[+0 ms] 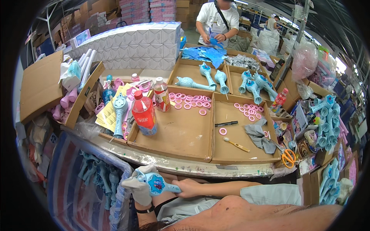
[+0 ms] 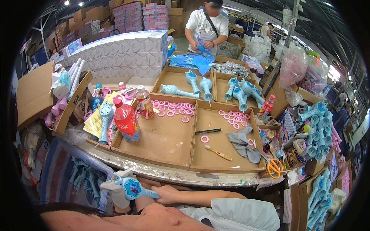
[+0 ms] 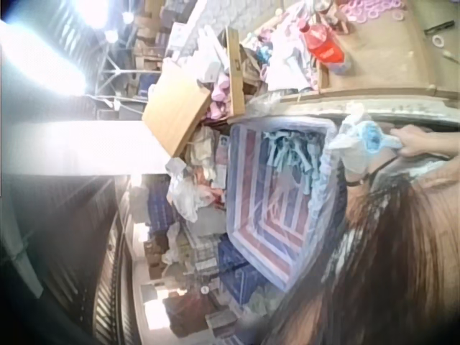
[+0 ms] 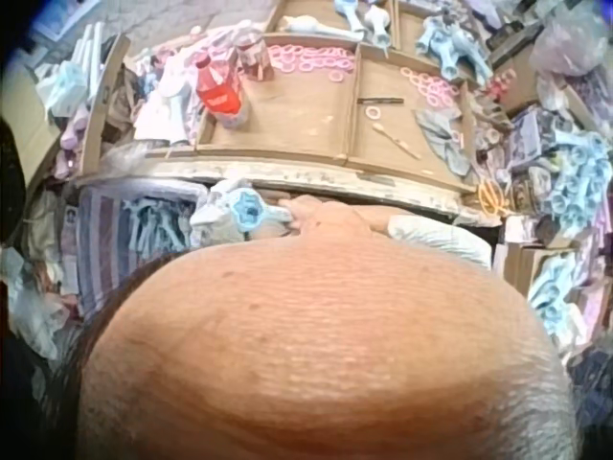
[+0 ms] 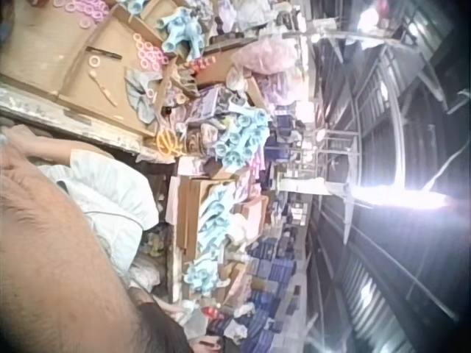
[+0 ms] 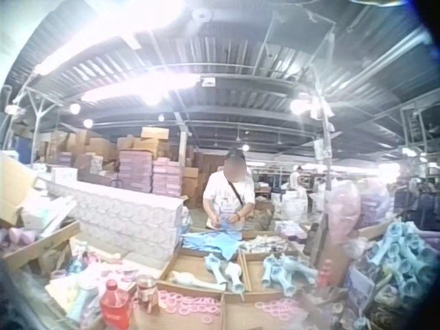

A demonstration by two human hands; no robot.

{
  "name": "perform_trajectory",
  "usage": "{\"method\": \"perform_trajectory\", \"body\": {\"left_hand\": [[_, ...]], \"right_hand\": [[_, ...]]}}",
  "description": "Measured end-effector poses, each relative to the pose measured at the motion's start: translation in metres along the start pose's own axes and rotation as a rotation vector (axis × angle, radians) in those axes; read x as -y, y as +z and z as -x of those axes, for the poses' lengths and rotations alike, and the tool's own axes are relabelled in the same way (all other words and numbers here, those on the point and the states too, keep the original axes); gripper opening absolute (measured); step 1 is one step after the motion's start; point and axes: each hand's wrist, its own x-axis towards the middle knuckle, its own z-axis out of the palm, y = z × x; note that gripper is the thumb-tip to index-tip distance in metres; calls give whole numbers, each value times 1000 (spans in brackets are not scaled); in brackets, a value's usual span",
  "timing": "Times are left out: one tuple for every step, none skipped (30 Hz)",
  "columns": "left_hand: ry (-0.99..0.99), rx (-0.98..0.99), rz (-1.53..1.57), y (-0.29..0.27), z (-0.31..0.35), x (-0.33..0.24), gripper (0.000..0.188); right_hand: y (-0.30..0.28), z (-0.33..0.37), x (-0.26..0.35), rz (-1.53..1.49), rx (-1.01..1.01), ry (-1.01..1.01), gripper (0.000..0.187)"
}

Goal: The person wipes light blue plastic toys with a white cloth, occasionally using a small brush to clean crevices. They pick up toys from a bin, wipe them, and place them on a table, repeating the process for multiple items.

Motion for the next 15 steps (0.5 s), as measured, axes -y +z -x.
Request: {"method": "perform_trajectory", "body": {"left_hand": [[-3, -4, -8, 1, 2, -1, 61], [0, -9, -12, 3, 4, -1, 62], [-3, -14, -7, 4, 5, -1, 64], [-9, -17, -3, 3, 5, -1, 65], [-11, -16, 8, 3, 4, -1, 66], [-18, -12, 18, 1, 2, -1, 67], [-34, 7, 37, 0, -2, 0, 69], [-54, 33, 74, -1, -5, -1, 70], [-76, 67, 105, -2, -8, -2, 71], [-135, 128, 189, -1, -10, -4, 72], [-74, 98, 90, 3, -9, -6, 74], [-45, 104, 30, 11, -10, -7, 75], [59, 72, -133, 18, -3, -10, 76], [234, 20, -403, 31, 0, -11, 78], [429, -72, -699, 44, 7, -12, 79]], "right_hand": [[0, 1, -1, 9, 12, 17, 34], [0, 2, -1, -95, 80, -74, 33], [-1, 5, -2, -189, 143, -173, 32], [-1, 9, -3, -293, 212, -267, 32], [-1, 9, -3, -511, 394, -337, 31], [-2, 11, -3, -602, 482, -326, 30], [-2, 12, -3, -612, 508, -322, 30], [-1, 12, -2, -599, 521, -339, 30], [-1, 13, -1, -498, 439, -266, 30], [1, 11, 2, -367, 222, -219, 31], [-1, 11, 4, -233, 51, -158, 31], [-2, 8, 7, -14, -78, -71, 29], [-2, 11, 11, 20, -146, -10, 30], [-2, 9, 16, 90, -148, 43, 35], [2, 6, 25, 67, -178, 73, 36]]}}
